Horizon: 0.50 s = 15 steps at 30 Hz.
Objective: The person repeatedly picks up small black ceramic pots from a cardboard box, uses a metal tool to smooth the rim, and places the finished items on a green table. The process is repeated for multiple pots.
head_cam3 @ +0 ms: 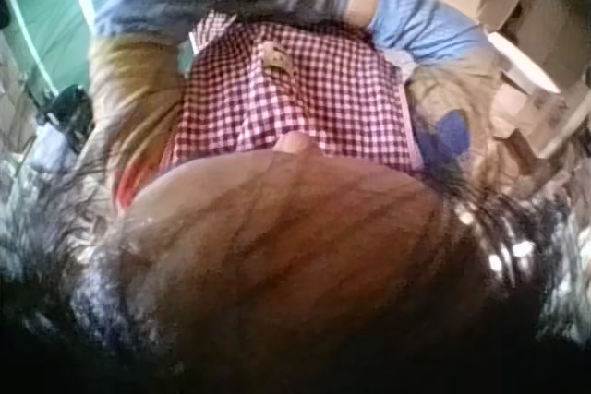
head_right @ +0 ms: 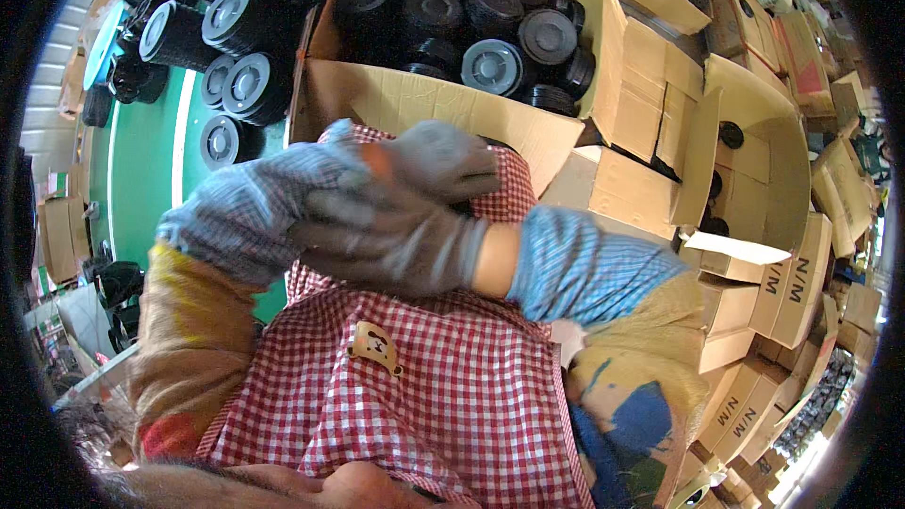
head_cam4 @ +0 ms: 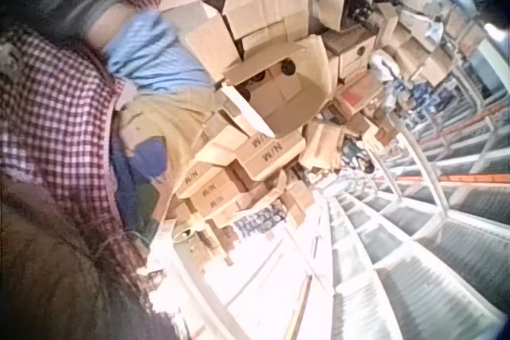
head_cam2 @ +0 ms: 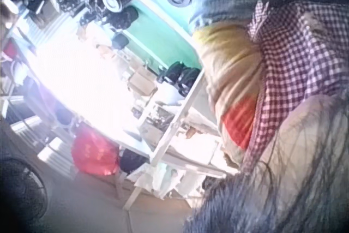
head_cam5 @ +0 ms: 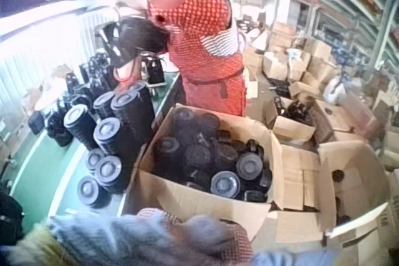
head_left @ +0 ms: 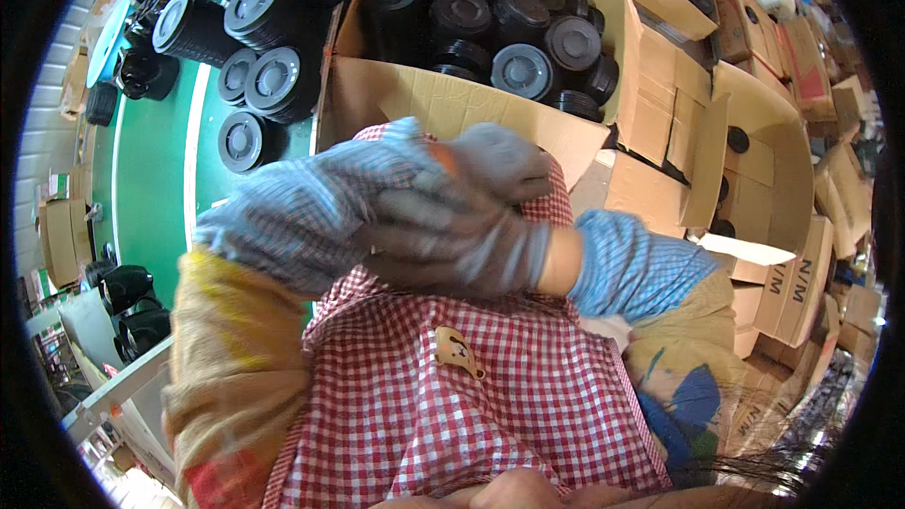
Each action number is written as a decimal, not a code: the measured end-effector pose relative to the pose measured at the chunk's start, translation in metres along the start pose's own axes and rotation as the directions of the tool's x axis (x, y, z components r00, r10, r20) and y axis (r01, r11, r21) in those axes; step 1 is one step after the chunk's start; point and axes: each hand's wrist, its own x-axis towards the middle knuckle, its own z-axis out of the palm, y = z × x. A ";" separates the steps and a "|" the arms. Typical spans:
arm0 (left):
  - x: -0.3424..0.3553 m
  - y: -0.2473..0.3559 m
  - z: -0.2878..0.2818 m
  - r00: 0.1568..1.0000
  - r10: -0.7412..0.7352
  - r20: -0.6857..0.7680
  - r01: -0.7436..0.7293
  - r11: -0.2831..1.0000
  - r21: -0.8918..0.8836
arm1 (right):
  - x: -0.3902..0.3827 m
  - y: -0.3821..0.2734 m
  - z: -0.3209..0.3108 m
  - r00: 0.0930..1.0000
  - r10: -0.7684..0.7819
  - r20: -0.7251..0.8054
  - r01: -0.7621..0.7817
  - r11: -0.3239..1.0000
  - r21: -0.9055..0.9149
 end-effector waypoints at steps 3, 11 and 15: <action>-0.062 0.000 0.032 0.917 -0.031 -0.397 -0.123 0.925 -0.358 | -0.064 0.044 -0.041 0.937 0.223 0.268 -0.291 0.924 0.249; -0.005 -0.030 0.015 0.989 0.056 -0.137 -0.064 0.997 -0.051 | -0.002 -0.004 -0.007 0.996 0.086 -0.003 -0.086 0.992 0.094; -0.053 -0.058 0.052 0.903 0.111 -0.414 -0.223 0.947 -0.232 | -0.059 0.035 -0.025 0.888 0.254 0.383 -0.408 0.820 0.402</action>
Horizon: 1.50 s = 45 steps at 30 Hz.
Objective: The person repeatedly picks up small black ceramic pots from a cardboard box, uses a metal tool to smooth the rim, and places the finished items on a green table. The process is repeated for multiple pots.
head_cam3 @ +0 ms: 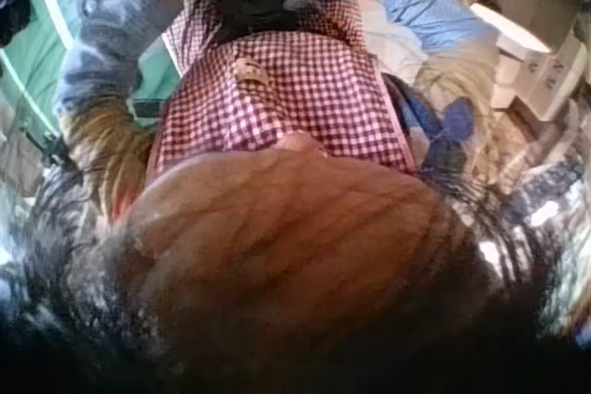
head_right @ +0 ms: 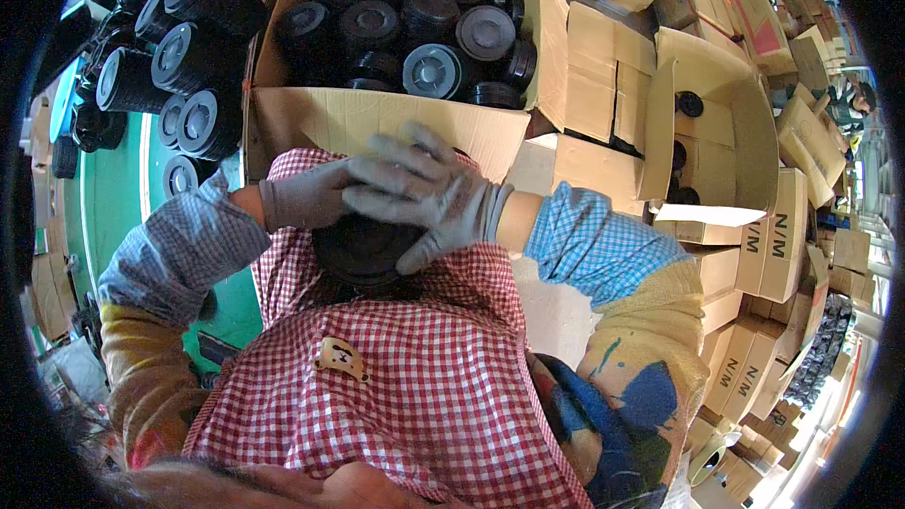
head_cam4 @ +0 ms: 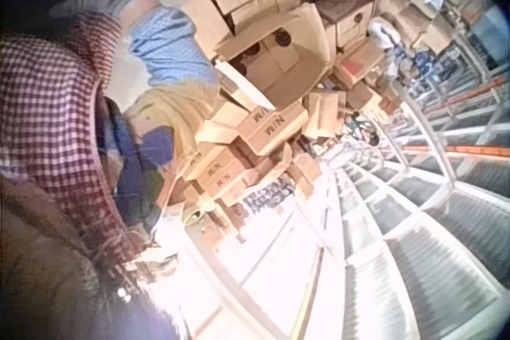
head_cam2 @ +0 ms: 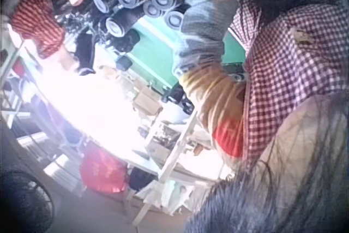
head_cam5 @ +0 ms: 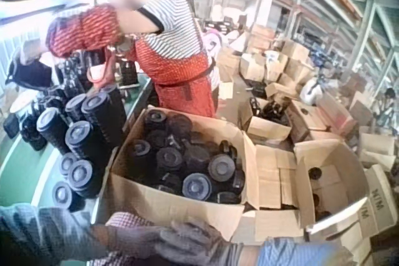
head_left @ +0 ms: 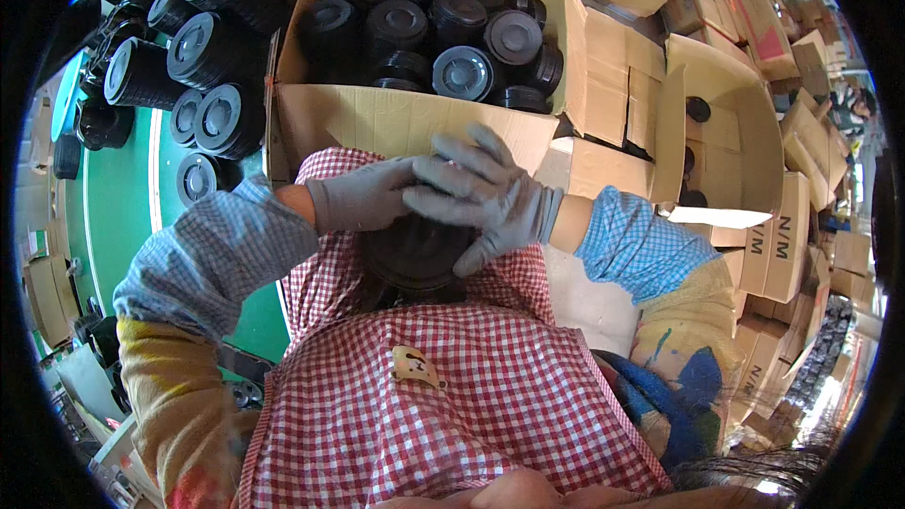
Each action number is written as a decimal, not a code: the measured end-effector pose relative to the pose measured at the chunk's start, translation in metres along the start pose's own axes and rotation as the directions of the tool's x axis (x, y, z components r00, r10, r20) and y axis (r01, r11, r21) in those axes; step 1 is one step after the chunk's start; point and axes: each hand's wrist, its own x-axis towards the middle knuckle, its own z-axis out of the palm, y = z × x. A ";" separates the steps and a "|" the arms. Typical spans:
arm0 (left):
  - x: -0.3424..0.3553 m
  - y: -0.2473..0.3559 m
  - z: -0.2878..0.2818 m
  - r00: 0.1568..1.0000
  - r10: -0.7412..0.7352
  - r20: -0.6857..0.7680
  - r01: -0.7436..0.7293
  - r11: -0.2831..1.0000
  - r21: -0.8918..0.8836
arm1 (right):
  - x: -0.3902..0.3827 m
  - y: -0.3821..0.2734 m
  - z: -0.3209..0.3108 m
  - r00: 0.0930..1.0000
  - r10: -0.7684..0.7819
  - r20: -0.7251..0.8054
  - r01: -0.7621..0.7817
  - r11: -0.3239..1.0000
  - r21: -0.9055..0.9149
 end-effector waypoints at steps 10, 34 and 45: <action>0.024 -0.001 -0.007 0.973 -0.035 0.226 0.079 0.979 -0.189 | -0.002 0.003 -0.005 0.990 -0.121 -0.078 0.111 0.987 -0.119; 0.000 0.000 -0.017 0.883 -0.192 -0.427 0.206 0.978 -0.014 | 0.022 -0.030 0.000 0.954 0.003 -0.299 -0.067 0.976 -0.205; -0.360 -0.112 -0.008 0.462 -0.637 -0.617 0.875 0.215 0.434 | -0.034 -0.016 0.001 0.718 0.330 -0.612 -0.418 0.908 0.000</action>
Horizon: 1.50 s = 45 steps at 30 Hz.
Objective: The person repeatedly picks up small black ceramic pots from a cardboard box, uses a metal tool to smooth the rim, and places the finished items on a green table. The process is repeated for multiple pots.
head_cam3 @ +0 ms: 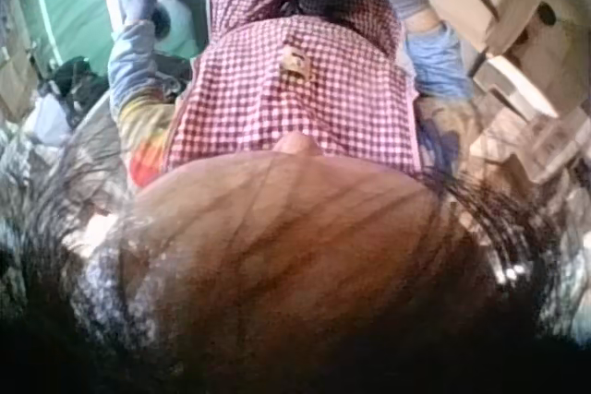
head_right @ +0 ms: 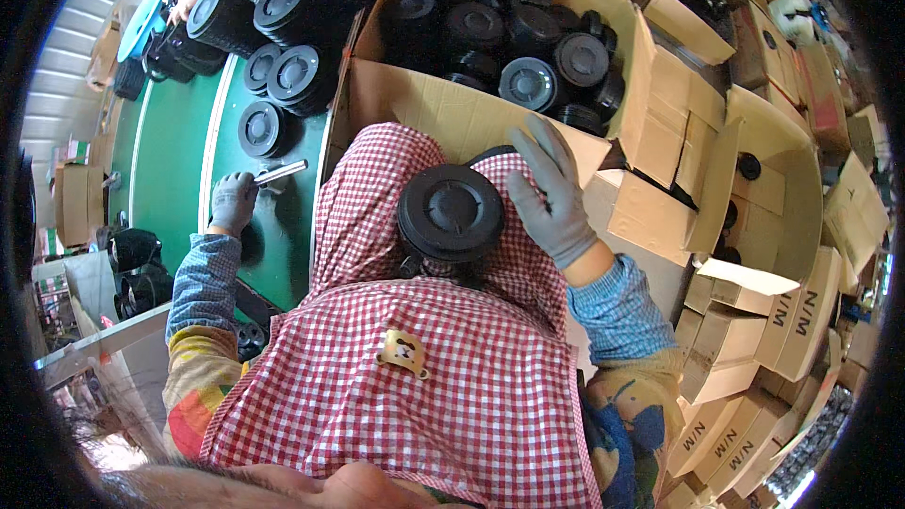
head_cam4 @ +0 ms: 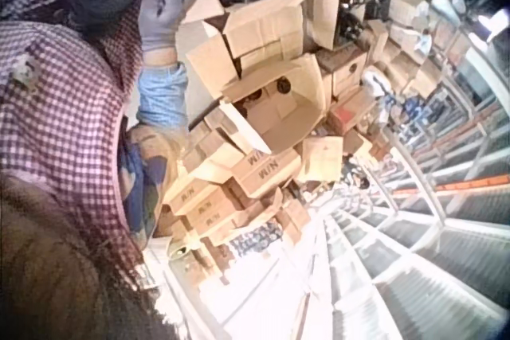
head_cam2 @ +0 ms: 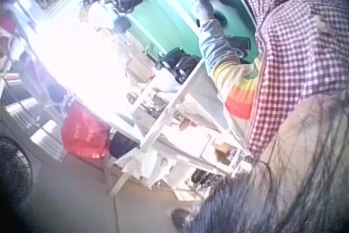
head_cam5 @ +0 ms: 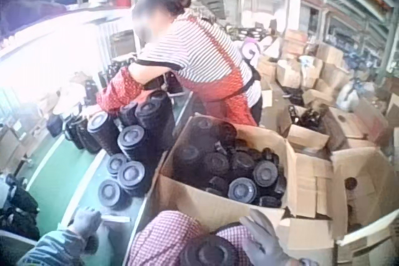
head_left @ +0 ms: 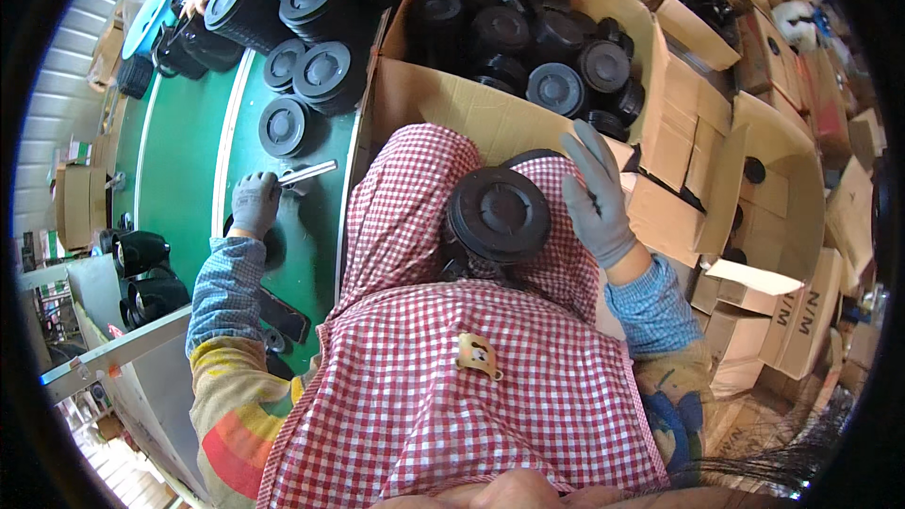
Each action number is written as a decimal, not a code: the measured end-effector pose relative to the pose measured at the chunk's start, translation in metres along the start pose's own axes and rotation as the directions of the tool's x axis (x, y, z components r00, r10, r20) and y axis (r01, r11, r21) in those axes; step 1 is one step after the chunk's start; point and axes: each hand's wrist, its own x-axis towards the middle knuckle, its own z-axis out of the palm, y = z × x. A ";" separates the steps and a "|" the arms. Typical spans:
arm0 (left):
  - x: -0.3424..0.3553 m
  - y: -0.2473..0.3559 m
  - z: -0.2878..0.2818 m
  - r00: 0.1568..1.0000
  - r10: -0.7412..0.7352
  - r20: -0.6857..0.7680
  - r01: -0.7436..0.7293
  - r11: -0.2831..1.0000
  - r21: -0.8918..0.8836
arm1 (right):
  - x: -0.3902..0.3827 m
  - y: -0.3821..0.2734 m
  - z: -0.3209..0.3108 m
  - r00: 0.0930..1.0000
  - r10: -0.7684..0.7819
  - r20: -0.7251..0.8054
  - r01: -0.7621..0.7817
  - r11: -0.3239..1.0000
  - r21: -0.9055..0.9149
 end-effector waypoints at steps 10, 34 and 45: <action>0.023 0.211 -0.249 0.710 0.656 -0.255 -0.688 0.571 -0.448 | 0.109 -0.109 -0.034 0.818 -0.271 0.508 0.482 0.805 -0.347; 0.002 0.324 -0.250 0.684 0.617 0.389 -0.343 0.742 -0.575 | 0.109 0.008 -0.024 0.384 -0.320 0.866 0.372 0.912 0.172; 0.060 0.297 -0.206 0.626 0.756 0.191 -0.377 0.508 -0.774 | 0.075 0.036 0.012 0.663 -0.411 0.625 0.222 0.906 0.360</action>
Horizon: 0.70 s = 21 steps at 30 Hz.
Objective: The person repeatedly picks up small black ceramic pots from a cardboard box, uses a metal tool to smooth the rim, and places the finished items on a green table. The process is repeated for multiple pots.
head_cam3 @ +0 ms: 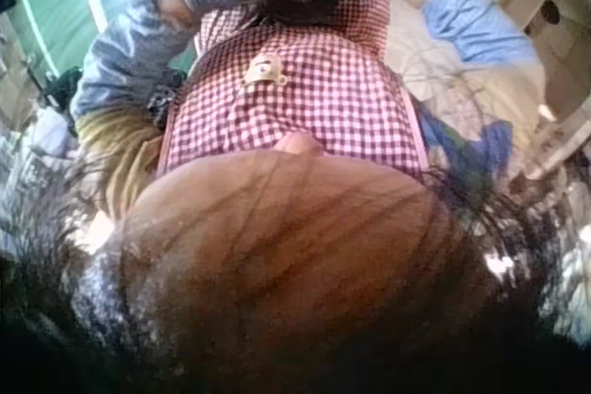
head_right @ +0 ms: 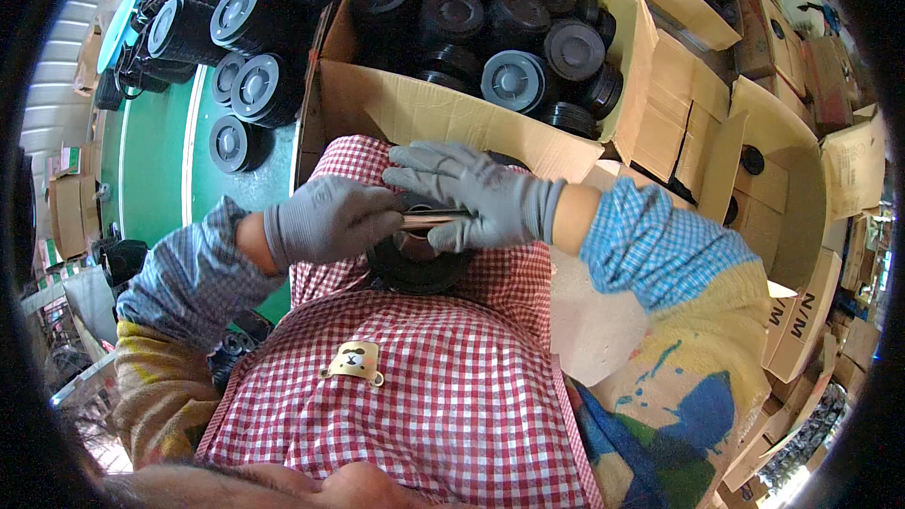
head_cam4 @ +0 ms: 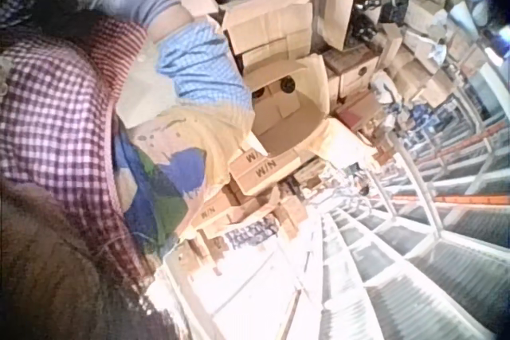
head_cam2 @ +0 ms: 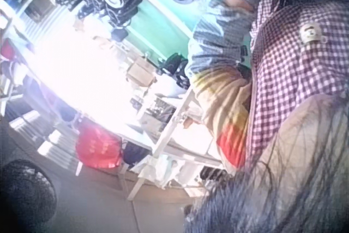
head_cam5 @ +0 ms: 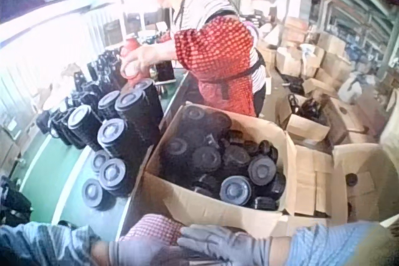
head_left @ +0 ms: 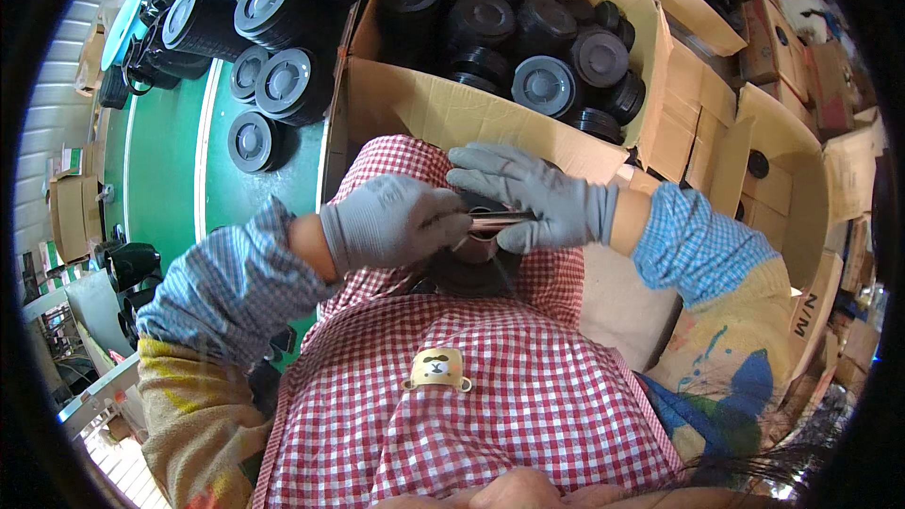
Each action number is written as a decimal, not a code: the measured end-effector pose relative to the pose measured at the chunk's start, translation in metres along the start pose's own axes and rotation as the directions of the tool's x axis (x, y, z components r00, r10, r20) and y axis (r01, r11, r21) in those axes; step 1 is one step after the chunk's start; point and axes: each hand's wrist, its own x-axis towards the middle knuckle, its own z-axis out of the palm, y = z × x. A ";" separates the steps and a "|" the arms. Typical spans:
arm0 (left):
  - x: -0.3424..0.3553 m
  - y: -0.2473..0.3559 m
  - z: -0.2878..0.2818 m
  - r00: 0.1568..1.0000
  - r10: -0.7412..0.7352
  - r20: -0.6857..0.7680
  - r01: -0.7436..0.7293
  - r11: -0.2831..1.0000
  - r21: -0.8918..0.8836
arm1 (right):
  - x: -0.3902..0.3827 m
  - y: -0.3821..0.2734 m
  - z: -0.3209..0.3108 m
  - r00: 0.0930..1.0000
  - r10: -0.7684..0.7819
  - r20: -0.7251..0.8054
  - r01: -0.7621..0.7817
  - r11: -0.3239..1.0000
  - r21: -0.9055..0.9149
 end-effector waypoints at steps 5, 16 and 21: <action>0.065 -0.063 -0.013 0.993 0.115 -0.018 -0.108 0.968 0.226 | 0.011 -0.086 0.021 0.992 0.113 -0.062 -0.100 0.978 0.183; 0.004 -0.001 0.040 0.445 0.824 -0.351 -0.672 0.566 0.478 | 0.007 -0.069 0.018 0.927 0.367 -0.073 -0.055 0.325 0.944; 0.030 0.040 0.103 0.578 0.730 -0.365 -0.509 0.672 0.538 | 0.002 -0.061 0.010 0.965 0.263 0.018 -0.050 0.116 0.992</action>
